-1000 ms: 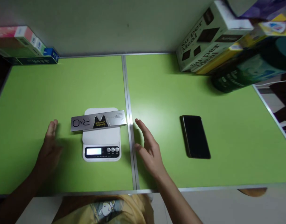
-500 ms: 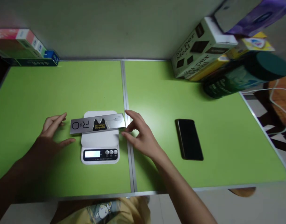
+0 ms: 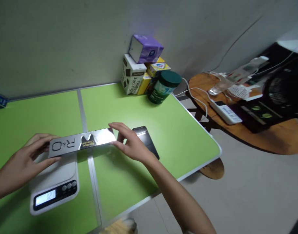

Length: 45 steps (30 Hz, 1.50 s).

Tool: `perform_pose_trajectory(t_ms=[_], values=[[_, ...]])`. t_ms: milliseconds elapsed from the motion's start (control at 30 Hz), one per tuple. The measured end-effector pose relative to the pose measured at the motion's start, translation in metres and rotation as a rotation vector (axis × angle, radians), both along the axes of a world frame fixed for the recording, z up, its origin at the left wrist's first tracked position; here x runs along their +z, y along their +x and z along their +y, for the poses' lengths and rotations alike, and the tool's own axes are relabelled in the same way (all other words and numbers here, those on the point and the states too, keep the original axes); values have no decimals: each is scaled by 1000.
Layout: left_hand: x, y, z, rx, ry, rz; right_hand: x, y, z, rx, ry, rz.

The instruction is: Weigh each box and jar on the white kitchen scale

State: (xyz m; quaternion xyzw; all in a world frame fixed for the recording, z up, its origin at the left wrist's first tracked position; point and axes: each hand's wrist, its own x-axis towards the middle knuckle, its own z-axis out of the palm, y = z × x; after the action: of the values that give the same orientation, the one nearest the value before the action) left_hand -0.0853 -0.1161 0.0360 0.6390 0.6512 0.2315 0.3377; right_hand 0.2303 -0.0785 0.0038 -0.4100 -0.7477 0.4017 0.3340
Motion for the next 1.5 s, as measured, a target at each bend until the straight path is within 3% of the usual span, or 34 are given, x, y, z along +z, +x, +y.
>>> perform_pose_trajectory(t_ms=[167, 267, 400, 500, 633, 800, 933, 1100, 1200, 1267, 1333, 1400, 1500], values=[[5, 86, 51, -172, 17, -52, -5, 72, 8, -202, 17, 36], [18, 136, 91, -188, 14, -71, -5, 107, 35, -431, 48, 111], [44, 207, 162, -200, 195, -24, 10, 149, 109, -726, 219, 183], [57, 251, 221, -182, 342, -59, 27, 174, 179, -829, 387, 163], [53, 284, 282, -120, 428, -136, 42, 192, 252, -866, 433, -7], [28, 289, 313, -12, 460, -169, 34, 196, 291, -830, 403, -105], [14, 287, 322, -31, 487, -155, 26, 196, 299, -842, 392, -154], [17, 288, 325, -51, 458, -168, 24, 203, 301, -831, 413, -173], [25, 278, 308, -61, 448, -181, 32, 196, 280, -902, 475, -141], [27, 260, 282, -124, 444, -157, 40, 177, 252, -873, 476, -110], [24, 230, 246, -239, 410, -115, 46, 145, 215, -684, 385, -85], [15, 192, 203, -356, 333, -83, 46, 103, 176, -387, 205, -53], [-4, 133, 141, -408, 182, -83, 38, 33, 125, 36, -17, -85]])
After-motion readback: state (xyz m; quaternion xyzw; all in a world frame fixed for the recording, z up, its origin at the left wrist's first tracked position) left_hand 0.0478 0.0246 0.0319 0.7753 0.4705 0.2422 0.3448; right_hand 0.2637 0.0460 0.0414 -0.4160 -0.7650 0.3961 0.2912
